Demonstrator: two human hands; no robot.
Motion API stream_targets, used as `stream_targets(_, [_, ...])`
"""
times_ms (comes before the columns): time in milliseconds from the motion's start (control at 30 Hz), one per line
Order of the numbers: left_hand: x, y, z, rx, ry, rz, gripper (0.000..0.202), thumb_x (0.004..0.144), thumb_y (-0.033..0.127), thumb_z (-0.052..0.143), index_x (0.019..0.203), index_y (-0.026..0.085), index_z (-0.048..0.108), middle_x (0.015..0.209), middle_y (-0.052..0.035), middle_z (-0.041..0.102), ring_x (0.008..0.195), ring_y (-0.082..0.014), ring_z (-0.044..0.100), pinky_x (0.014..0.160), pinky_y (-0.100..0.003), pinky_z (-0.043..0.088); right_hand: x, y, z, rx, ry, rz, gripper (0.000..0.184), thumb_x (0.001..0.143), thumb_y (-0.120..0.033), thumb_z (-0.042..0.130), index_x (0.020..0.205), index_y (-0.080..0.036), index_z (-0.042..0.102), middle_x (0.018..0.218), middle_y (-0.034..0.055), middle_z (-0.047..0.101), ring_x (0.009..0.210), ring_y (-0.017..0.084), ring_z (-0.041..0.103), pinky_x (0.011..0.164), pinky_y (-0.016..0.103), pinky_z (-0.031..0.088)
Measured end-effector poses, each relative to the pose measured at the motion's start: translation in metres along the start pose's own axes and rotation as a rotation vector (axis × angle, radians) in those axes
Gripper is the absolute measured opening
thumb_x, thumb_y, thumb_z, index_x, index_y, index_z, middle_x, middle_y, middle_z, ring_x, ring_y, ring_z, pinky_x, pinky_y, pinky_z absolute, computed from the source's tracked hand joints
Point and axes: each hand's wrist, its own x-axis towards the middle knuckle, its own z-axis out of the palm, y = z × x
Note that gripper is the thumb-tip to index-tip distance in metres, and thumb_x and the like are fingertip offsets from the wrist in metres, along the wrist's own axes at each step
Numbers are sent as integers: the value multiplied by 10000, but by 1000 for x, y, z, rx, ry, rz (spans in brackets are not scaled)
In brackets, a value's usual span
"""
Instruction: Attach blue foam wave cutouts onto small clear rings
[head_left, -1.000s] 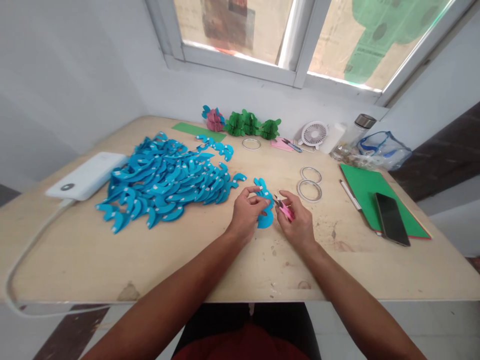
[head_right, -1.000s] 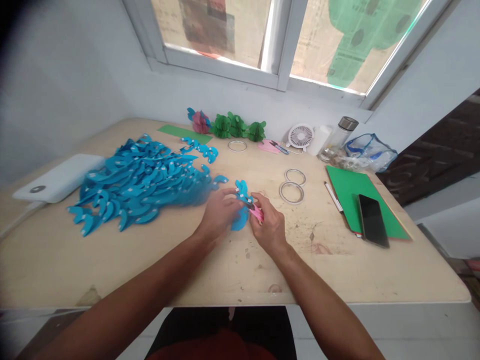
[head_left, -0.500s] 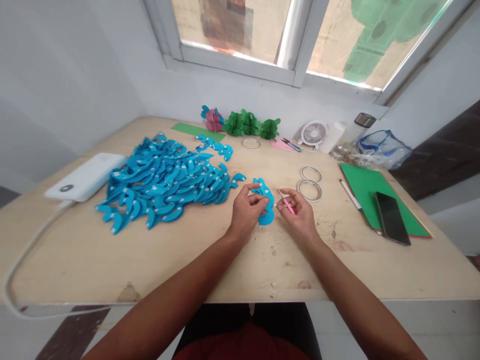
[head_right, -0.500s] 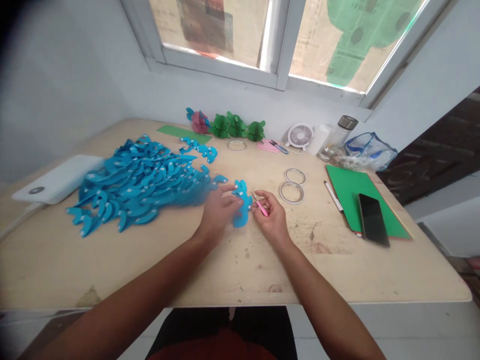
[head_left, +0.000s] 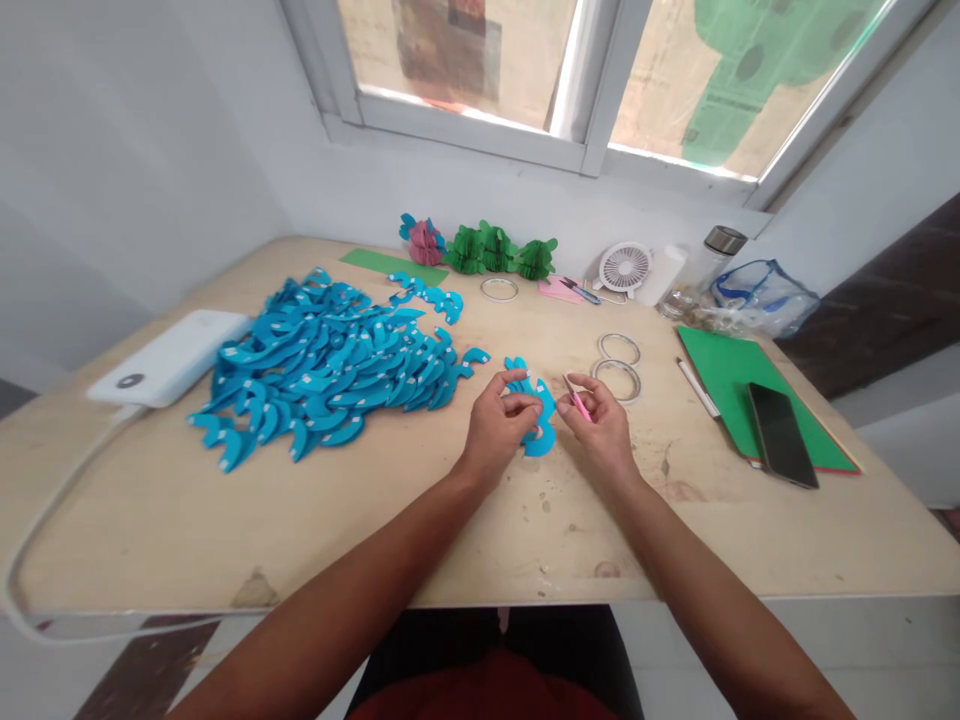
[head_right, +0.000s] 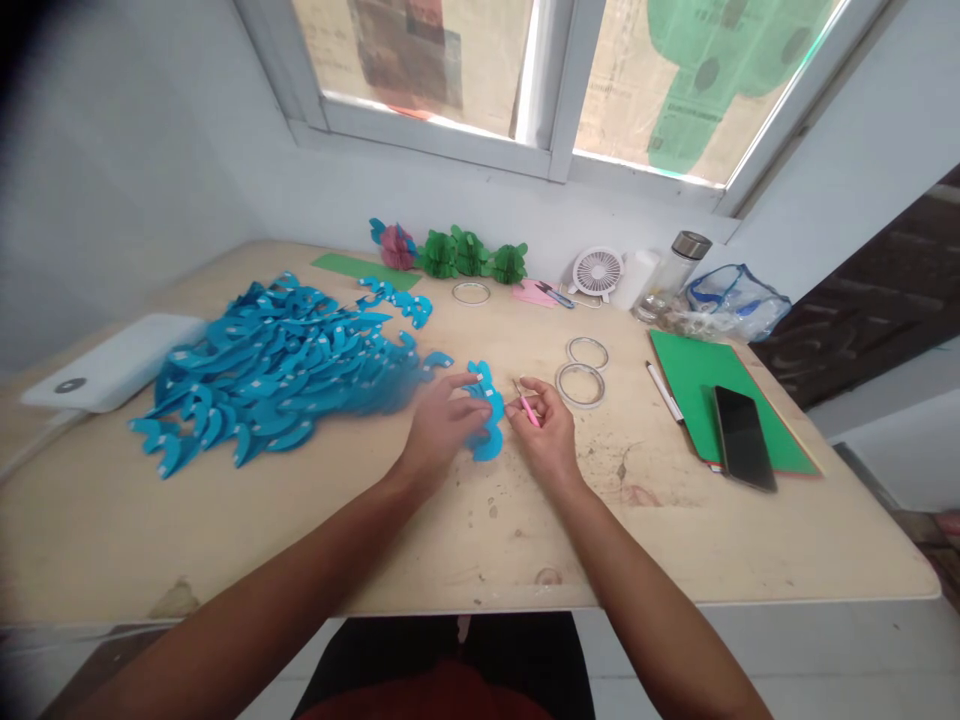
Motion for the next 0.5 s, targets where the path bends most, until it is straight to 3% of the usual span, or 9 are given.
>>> stream_targets(200, [-4,1,4,-9,-42,-44,507,597,211,672,1080,168,524,619,29,647,481,-103,560,479,-218,480,0,2,0,-11,22,-26,382,677,-270,651,1042,-184,574,625,-51,502,554,104,479,542,235,395])
stream_targets(500, [-3,3,4,-37,-53,-122,490,564,201,700,1018,160,520,639,5,662,550,-135,621,529,-224,470,4,4,-6,50,103,-30,411,683,-280,660,1068,-167,570,680,-33,551,581,105,514,567,237,413])
